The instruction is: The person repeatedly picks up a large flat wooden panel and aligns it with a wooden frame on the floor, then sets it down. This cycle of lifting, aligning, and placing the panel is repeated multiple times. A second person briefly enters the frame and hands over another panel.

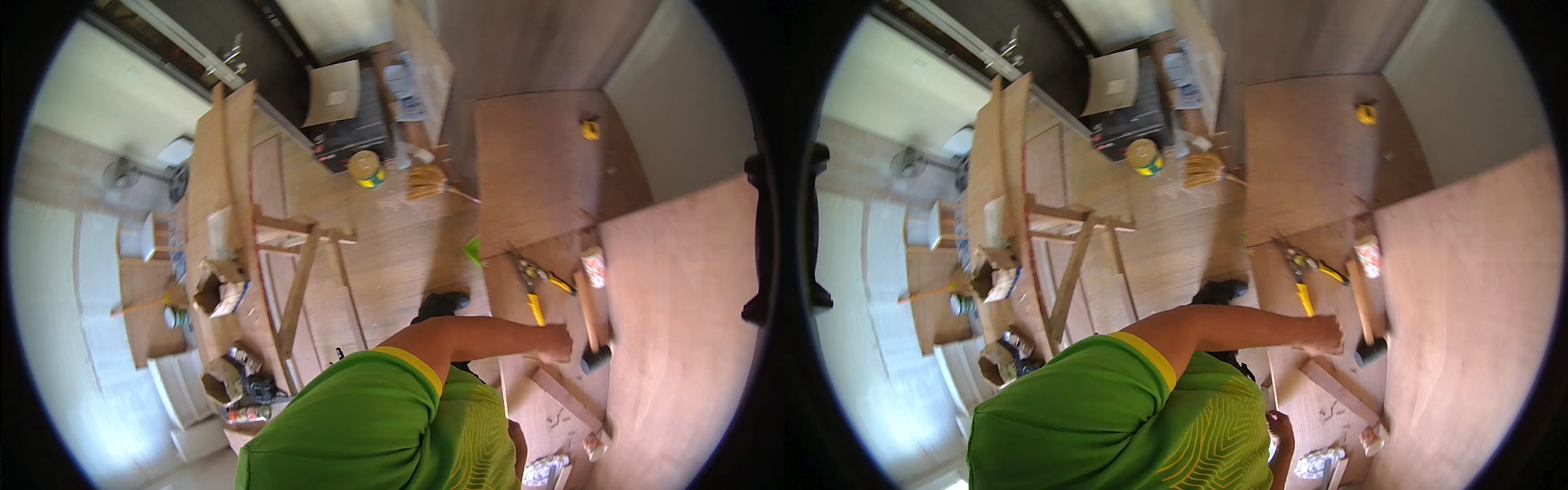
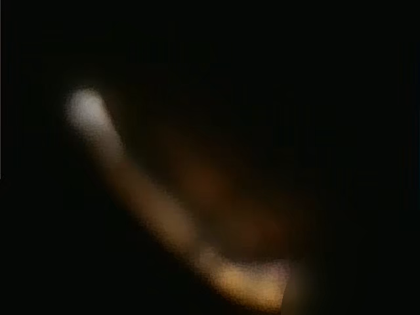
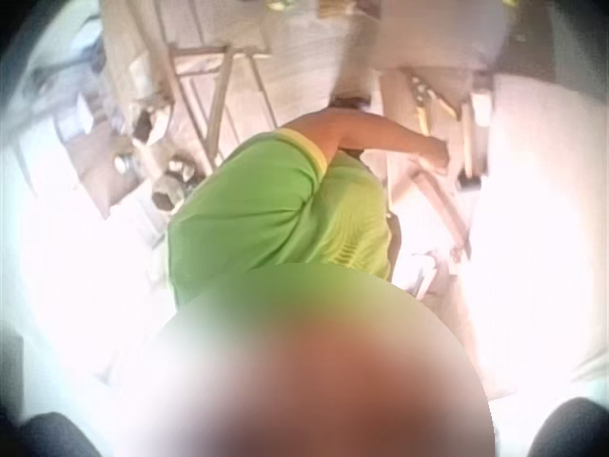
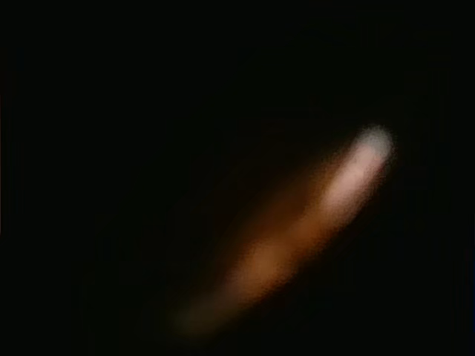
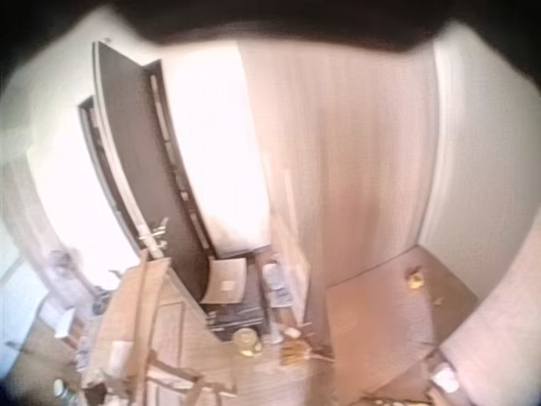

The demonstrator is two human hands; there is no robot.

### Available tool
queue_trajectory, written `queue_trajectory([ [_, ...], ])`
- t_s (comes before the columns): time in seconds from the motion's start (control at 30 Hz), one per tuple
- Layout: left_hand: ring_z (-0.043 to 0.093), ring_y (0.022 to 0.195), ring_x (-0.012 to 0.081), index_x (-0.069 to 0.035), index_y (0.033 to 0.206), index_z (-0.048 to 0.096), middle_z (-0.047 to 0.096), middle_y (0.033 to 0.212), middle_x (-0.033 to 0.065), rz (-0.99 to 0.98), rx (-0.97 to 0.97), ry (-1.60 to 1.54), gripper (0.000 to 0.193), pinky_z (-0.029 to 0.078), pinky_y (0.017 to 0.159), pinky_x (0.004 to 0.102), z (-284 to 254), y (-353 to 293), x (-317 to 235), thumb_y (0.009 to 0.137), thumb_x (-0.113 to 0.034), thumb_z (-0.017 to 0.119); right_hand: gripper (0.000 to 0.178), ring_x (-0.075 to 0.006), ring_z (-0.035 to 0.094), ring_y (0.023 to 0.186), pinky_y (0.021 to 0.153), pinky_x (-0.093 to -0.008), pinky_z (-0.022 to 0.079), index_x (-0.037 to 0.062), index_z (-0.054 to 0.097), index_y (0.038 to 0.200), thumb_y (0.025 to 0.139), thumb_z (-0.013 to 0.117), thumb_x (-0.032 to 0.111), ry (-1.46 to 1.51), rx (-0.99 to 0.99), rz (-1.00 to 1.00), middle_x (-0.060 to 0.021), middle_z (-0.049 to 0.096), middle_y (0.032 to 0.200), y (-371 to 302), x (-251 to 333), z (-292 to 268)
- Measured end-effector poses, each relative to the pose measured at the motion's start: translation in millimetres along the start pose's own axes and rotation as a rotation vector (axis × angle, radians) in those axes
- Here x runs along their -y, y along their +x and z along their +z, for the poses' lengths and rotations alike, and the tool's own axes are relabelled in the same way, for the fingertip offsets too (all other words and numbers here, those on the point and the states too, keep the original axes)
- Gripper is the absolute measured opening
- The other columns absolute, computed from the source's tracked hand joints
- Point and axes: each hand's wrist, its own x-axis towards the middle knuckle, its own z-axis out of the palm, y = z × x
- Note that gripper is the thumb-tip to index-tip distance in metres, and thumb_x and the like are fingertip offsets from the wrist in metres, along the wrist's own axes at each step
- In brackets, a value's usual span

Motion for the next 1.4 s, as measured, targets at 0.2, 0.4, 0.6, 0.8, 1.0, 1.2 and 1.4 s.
queue_trajectory([
  [0.2, 0.072, 0.1, 0.0311, -0.013, 0.095, 0.08, 0.076, 0.105, 0.0105, -0.161, 0.497, -0.162, 0.031, 0.057, 0.079, 0.0492, 6, -77, -1, 0.069, -0.03, 0.083, 0.025, -0.0159, 0.068, 0.07, 0.057, -0.0298, 0.055, 0.0036, 0.064, 0.114, 0.101, 0.061, 0.025, -0.209, 0.093, -0.252, -0.0094, 0.07, 0.087, 6, 171, -8],
  [0.4, 0.072, 0.091, 0.0313, -0.014, 0.098, 0.079, 0.076, 0.096, 0.0105, -0.52, 0.353, -0.236, 0.034, 0.056, 0.076, 0.0514, 58, -191, 25, 0.073, -0.036, 0.083, 0.016, -0.0163, 0.068, 0.071, 0.058, -0.0284, 0.055, 0.006, 0.064, 0.109, 0.101, 0.059, 0.02, 0.067, 0.114, -0.318, -0.0054, 0.067, 0.084, 74, 144, -27],
  [0.6, 0.07, 0.087, 0.0365, 0.002, 0.099, 0.075, 0.074, 0.091, 0.0211, -0.49, 0.613, -0.348, 0.043, 0.054, 0.08, 0.0484, 119, -309, 24, 0.09, -0.04, 0.069, 0.025, -0.0172, 0.071, 0.073, 0.066, -0.034, 0.058, 0.0068, 0.07, 0.108, 0.1, 0.062, 0.029, -0.28, -0.109, -0.329, -0.0091, 0.075, 0.089, 91, 50, -40],
  [0.8, 0.067, 0.103, 0.0414, 0.001, 0.112, 0.07, 0.071, 0.108, 0.0238, -0.584, 0.739, -0.242, 0.053, 0.051, 0.092, 0.0499, 94, -295, 36, 0.091, -0.048, 0.066, 0.024, -0.0168, 0.069, 0.069, 0.061, -0.0326, 0.057, 0.0033, 0.067, 0.104, 0.102, 0.058, 0.026, 0.221, -0.196, -0.431, -0.0093, 0.073, 0.086, 47, 23, -83],
  [1.0, 0.066, 0.104, 0.0422, -0.003, 0.113, 0.069, 0.069, 0.107, 0.0252, -0.487, 0.384, -0.206, 0.04, 0.052, 0.089, 0.0515, 9, -217, 35, 0.086, -0.034, 0.069, 0.018, -0.0169, 0.068, 0.069, 0.059, -0.0308, 0.056, 0.0023, 0.066, 0.104, 0.102, 0.056, 0.017, 0.532, -0.373, -0.48, -0.0092, 0.071, 0.084, 9, -55, -68],
  [1.2, 0.063, 0.106, 0.0407, -0.005, 0.118, 0.063, 0.063, 0.123, 0.0219, -0.42, -0.153, 0.056, 0.04, 0.05, 0.089, 0.0531, -39, -146, 70, 0.084, -0.025, 0.068, 0.021, -0.016, 0.068, 0.07, 0.06, -0.0302, 0.056, 0.0048, 0.065, 0.101, 0.101, 0.059, 0.024, 0.724, -0.613, -0.267, -0.0073, 0.071, 0.086, -55, -96, -42],
  [1.4, 0.043, 0.136, 0.0394, -0.012, 0.152, 0.039, 0.048, 0.146, 0.0171, -0.484, -0.151, 0.258, 0.094, 0.035, 0.109, 0.0575, -96, -123, 108, 0.072, -0.026, 0.087, 0.023, -0.0162, 0.067, 0.074, 0.065, -0.0317, 0.056, 0.0043, 0.065, 0.101, 0.102, 0.058, 0.027, 0.793, -0.608, -0.144, -0.0071, 0.071, 0.089, -75, -50, -3],
])
